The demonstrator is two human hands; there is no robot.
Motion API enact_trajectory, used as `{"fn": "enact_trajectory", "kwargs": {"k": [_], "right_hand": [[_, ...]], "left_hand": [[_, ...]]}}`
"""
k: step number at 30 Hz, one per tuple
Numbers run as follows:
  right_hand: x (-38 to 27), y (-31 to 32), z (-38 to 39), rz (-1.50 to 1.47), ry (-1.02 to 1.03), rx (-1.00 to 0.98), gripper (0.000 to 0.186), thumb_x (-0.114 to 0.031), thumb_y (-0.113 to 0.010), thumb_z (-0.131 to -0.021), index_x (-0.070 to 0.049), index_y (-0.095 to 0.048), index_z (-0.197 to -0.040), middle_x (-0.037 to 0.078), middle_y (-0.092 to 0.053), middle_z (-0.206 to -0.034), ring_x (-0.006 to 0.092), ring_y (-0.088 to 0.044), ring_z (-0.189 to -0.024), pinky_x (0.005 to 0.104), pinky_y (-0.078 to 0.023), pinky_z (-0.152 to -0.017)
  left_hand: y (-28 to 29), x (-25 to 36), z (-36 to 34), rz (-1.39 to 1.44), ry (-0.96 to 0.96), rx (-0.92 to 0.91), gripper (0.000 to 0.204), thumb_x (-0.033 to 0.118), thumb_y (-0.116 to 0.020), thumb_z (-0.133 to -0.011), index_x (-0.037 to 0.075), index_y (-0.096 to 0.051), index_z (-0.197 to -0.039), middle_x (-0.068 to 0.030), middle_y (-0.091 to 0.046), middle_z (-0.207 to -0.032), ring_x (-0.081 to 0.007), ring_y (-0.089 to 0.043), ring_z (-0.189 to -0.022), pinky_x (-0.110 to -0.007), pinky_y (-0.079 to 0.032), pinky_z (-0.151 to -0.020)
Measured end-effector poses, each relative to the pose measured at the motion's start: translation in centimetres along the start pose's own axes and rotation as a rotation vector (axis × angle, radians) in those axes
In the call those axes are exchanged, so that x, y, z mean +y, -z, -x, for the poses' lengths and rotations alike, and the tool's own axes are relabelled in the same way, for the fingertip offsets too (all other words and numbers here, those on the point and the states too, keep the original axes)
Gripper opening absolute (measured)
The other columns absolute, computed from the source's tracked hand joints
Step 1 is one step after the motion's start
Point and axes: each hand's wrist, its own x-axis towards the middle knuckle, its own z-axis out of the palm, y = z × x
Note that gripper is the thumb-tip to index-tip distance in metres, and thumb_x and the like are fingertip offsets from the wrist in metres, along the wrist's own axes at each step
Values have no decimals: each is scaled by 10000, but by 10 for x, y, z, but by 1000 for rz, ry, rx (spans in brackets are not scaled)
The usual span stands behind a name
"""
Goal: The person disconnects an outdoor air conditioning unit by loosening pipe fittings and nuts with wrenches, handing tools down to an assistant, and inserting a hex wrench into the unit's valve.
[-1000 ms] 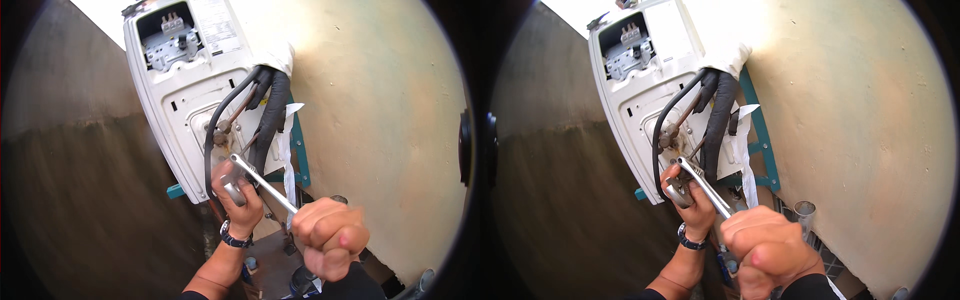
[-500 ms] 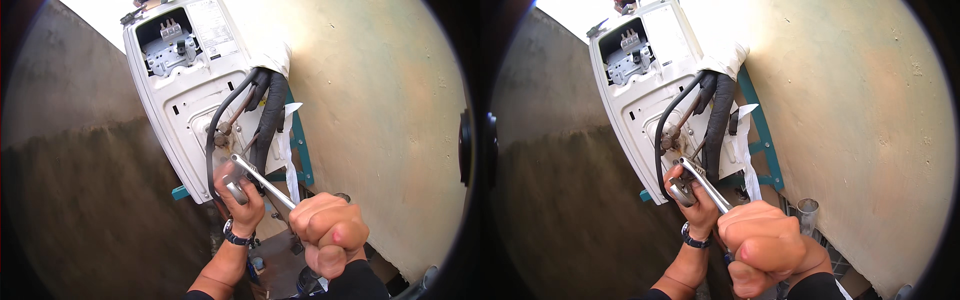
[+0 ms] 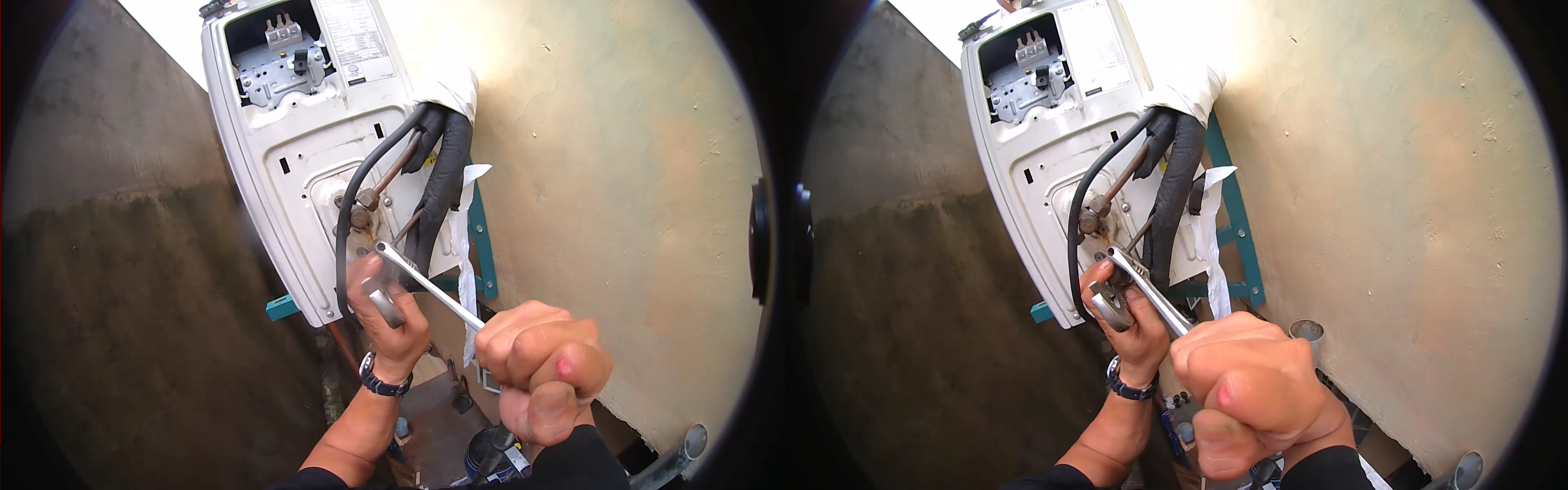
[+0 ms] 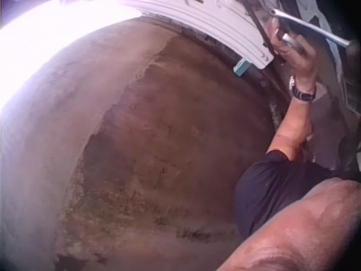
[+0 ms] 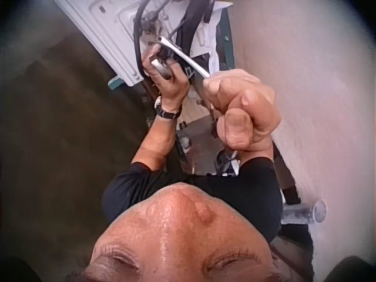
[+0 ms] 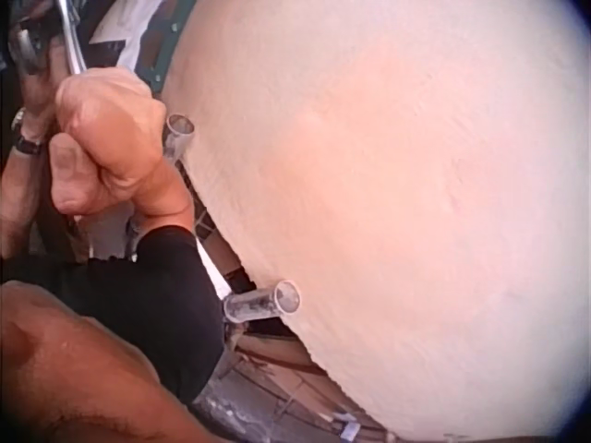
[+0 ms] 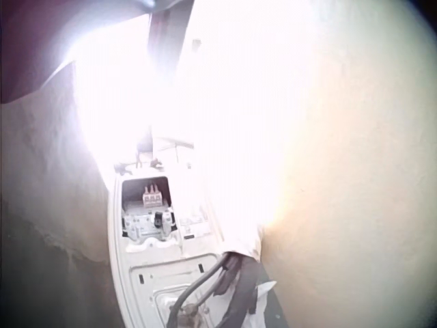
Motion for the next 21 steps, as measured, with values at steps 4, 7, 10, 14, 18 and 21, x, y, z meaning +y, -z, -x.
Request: {"fn": "enact_trajectory", "kwargs": {"k": [4, 7, 10, 14, 18, 21], "right_hand": [[-11, 16, 2, -55, -145, -217, 265, -46, -590, -982, -62, -369, -837, 26, -365, -594, 210, -350, -447, 346, -322, -424], [-15, 10, 2, -28, -173, -186, 240, -48, -578, -984, -72, -372, -864, 25, -357, -592, 205, -337, -445, 340, -320, -422], [-15, 7, -3, -6, -180, -171, 228, -48, -572, -984, -79, -378, -868, 24, -350, -592, 202, -321, -445, 337, -317, -421], [-4, -10, -5, 26, -67, -19, 424, -181, -608, -1033, -97, -296, -759, -13, -276, -517, 113, -218, -391, 294, -220, -366], [-16, 6, -10, 11, -135, -201, 237, -48, -582, -984, -80, -372, -877, 27, -341, -590, 213, -312, -446, 338, -313, -423], [-14, 14, -6, 27, -148, -260, 253, -56, -589, -985, -74, -365, -868, 32, -338, -588, 218, -314, -445, 340, -305, -424]], "left_hand": [[1, 0, 0, 37, 2, -11, 526, -111, -508, -857, 0, -491, -1371, -190, -548, -1298, -358, -551, -1208, -449, -427, -1062], [3, 1, 0, 3, -5, -27, 480, -69, -495, -895, -2, -468, -1369, -173, -501, -1320, -311, -522, -1217, -415, -416, -1070], [-2, 2, 1, 31, 10, 11, 532, -88, -519, -848, -4, -487, -1372, -193, -548, -1297, -371, -547, -1207, -463, -420, -1066], [-2, 1, -1, 4, -12, 21, 548, -100, -513, -835, 1, -479, -1372, -201, -544, -1294, -370, -544, -1193, -459, -421, -1062], [1, 6, -4, 6, 4, -2, 502, -82, -495, -875, 6, -466, -1368, -181, -505, -1307, -318, -523, -1204, -416, -424, -1065], [1, 2, -2, 17, 3, -43, 462, -64, -470, -912, 6, -450, -1368, -164, -463, -1324, -264, -507, -1204, -373, -430, -1062]]}}
